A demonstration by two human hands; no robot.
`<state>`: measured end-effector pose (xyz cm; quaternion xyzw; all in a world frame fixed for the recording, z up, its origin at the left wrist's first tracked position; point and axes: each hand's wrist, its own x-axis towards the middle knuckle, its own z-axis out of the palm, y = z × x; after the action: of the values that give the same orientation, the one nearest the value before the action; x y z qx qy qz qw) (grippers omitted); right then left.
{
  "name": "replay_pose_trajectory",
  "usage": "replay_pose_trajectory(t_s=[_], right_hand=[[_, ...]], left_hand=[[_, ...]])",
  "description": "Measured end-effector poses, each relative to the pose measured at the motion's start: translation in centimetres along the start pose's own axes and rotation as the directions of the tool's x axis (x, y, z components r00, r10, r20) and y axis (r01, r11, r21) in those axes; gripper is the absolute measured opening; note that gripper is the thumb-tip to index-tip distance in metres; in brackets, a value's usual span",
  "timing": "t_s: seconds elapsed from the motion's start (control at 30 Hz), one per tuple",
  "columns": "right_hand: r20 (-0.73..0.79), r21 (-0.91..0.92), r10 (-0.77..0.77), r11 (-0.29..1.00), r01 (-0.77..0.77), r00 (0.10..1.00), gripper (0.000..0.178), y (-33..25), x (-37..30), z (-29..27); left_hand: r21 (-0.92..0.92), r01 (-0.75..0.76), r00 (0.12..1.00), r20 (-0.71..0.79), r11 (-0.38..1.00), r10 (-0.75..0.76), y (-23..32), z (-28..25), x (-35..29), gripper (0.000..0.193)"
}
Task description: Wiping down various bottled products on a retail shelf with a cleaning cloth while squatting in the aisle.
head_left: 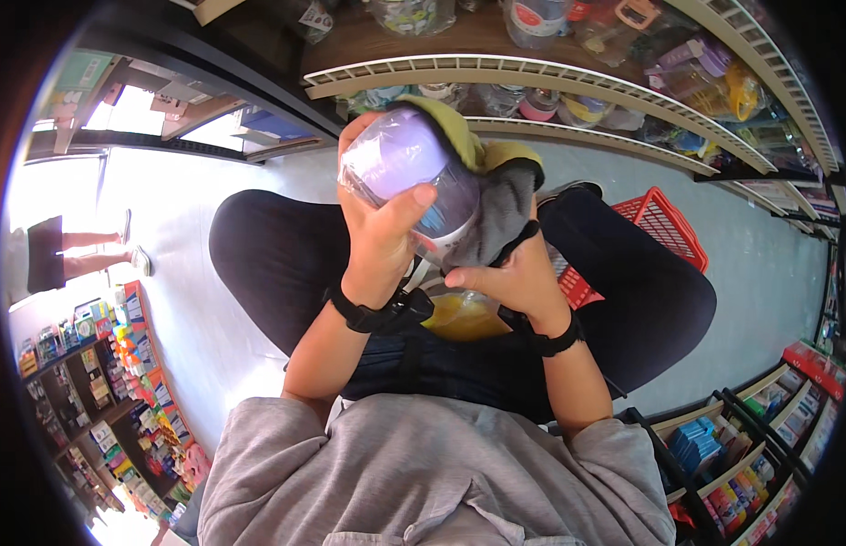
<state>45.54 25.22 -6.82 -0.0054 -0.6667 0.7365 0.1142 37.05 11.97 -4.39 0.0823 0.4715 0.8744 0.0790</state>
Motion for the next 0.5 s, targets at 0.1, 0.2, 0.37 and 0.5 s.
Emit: replay_pose_trajectory(t_s=[0.1, 0.2, 0.37, 0.5], right_hand=[[-0.139, 0.169, 0.070, 0.985, -0.046, 0.988, 0.092, 1.5, -0.2, 1.3], [-0.144, 0.528, 0.350, 0.818, -0.228, 0.926, 0.066, 3.9, -1.2, 0.7], [0.130, 0.794, 0.643, 0.388, -0.467, 0.755, 0.051, 4.2, -1.4, -1.8], [0.102, 0.803, 0.572, 0.435, -0.407, 0.814, 0.039, 6.9, -2.8, -3.8]], left_hand=[[-0.013, 0.017, 0.996, -0.083, 1.000, -0.018, -0.2, -1.5, 0.7, 0.082], [0.053, -0.234, 0.969, -0.073, 0.971, 0.237, -0.5, -0.8, 0.5, 0.090], [0.084, -0.531, 0.769, 0.465, 0.843, 0.438, -1.1, -0.7, 0.0, 0.086], [-0.003, -0.442, 0.677, 0.655, 0.897, 0.336, -2.4, 0.7, -0.9, 0.072]])
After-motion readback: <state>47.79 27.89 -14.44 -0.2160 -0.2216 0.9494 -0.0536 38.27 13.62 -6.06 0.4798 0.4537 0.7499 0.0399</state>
